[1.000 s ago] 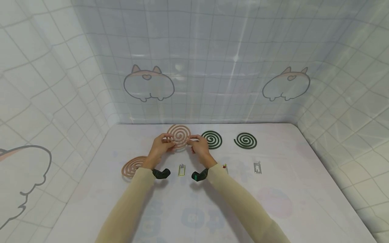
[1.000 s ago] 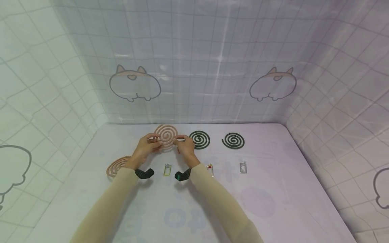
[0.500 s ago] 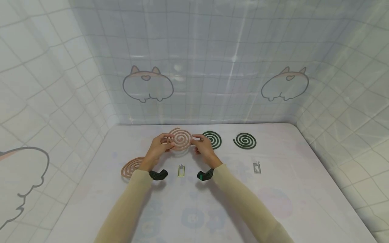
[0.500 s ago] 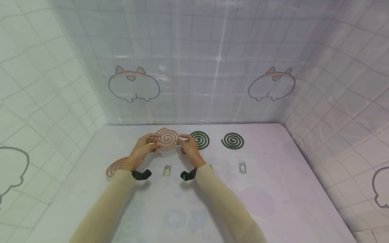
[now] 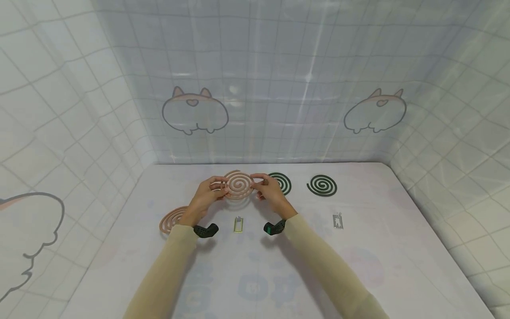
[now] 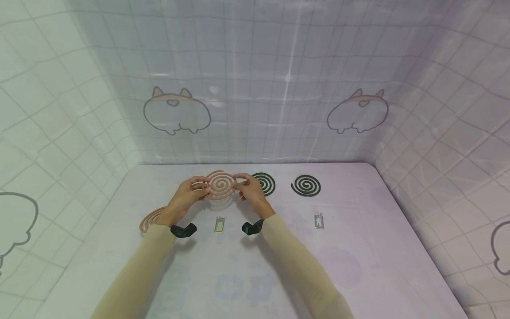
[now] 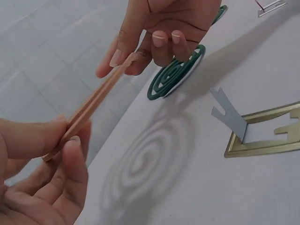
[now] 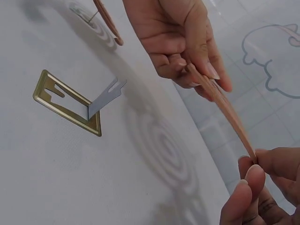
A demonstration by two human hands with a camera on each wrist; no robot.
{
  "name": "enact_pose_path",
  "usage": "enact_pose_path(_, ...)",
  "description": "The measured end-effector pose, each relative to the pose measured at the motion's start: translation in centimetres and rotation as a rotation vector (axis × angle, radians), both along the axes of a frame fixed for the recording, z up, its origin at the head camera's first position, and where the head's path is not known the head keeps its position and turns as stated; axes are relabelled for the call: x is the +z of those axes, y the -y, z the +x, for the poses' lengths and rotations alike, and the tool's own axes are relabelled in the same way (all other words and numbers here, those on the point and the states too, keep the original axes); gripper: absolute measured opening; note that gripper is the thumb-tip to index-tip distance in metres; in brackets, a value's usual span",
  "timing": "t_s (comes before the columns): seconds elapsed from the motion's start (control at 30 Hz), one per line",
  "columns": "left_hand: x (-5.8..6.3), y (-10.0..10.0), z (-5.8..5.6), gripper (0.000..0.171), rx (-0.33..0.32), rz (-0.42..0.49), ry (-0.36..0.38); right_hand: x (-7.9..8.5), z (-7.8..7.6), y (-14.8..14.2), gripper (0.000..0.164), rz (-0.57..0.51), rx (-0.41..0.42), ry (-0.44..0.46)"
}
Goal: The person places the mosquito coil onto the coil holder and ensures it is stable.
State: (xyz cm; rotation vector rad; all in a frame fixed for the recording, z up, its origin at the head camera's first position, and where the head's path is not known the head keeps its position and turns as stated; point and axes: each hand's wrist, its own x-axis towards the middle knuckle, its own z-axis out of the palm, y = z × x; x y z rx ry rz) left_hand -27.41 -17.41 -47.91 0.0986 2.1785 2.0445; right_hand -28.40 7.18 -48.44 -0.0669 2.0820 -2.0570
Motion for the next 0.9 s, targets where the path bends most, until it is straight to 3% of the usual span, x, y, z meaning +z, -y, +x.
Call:
enact_pose_path(0.27, 0.0, -0.1, 0.3, 0.039, 0.107, 0.077, -0.010, 0.4, 0.5, 0.0, 0.033, 0.040, 0.019, -0.004)
enact_pose_path(0.9, 0.9, -0.6, 1.2, 0.035, 0.125, -0.040, -0.010, 1.3, 1.7, -0.3, 0.035, 0.063, 0.051, -0.067)
